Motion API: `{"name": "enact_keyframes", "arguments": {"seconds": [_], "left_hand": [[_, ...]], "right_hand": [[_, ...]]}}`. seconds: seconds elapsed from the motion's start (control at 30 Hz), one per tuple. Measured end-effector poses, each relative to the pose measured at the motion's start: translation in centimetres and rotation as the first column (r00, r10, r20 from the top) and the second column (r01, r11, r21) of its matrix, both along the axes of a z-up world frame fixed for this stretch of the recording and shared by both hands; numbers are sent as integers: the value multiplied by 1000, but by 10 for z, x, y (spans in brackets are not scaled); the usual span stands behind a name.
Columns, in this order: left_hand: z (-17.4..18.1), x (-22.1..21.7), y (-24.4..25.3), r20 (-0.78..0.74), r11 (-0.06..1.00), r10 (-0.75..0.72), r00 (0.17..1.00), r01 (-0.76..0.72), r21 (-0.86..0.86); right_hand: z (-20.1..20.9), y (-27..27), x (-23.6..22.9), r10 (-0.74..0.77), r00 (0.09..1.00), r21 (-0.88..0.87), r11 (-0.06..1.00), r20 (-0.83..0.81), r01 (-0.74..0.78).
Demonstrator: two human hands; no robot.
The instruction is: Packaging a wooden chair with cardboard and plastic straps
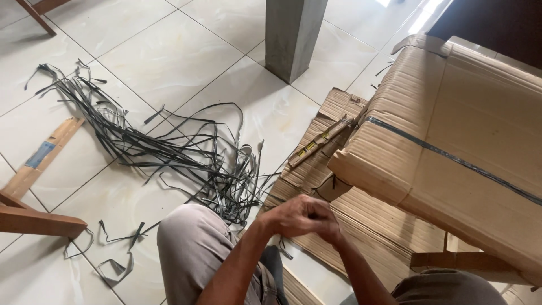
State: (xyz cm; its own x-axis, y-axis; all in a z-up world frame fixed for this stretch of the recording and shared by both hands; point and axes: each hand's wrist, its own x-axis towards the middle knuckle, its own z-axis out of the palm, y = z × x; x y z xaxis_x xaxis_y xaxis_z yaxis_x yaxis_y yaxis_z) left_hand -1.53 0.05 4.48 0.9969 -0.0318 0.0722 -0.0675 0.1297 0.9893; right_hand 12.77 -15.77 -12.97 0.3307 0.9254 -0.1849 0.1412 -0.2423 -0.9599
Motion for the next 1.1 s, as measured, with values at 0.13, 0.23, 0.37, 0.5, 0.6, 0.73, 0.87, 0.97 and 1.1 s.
{"name": "enact_keyframes", "arguments": {"seconds": [0.13,0.23,0.37,0.5,0.6,0.73,0.87,0.97,1.1], "left_hand": [[-4,5,-18,-153,874,-374,915,402,271],[-23,12,-36,-388,671,-100,916,350,654],[-62,31,-35,-492,773,245,835,138,619],[-78,52,-43,-646,903,309,699,-428,-31],[-100,67,-53,-625,739,346,700,-613,-278],[-186,107,-57,-562,529,447,696,-712,-462],[-121,106,-75,-601,388,463,652,-758,-523],[-125,106,-106,-628,459,512,586,-805,-376],[-163,112,-155,-715,847,289,637,-518,-119]], "right_hand": [[-54,-3,34,-213,806,-35,972,-553,232],[-44,-15,44,3,960,191,980,-280,53],[12,-18,46,-159,980,127,976,-120,174],[138,-20,14,-38,921,112,994,388,-6],[117,-53,34,160,856,-373,927,492,40],[102,-92,43,399,779,-637,771,484,1],[69,-132,53,274,871,-686,721,407,94],[66,-148,51,75,866,-536,811,495,236],[100,-150,42,-288,765,-302,795,577,527]]}}
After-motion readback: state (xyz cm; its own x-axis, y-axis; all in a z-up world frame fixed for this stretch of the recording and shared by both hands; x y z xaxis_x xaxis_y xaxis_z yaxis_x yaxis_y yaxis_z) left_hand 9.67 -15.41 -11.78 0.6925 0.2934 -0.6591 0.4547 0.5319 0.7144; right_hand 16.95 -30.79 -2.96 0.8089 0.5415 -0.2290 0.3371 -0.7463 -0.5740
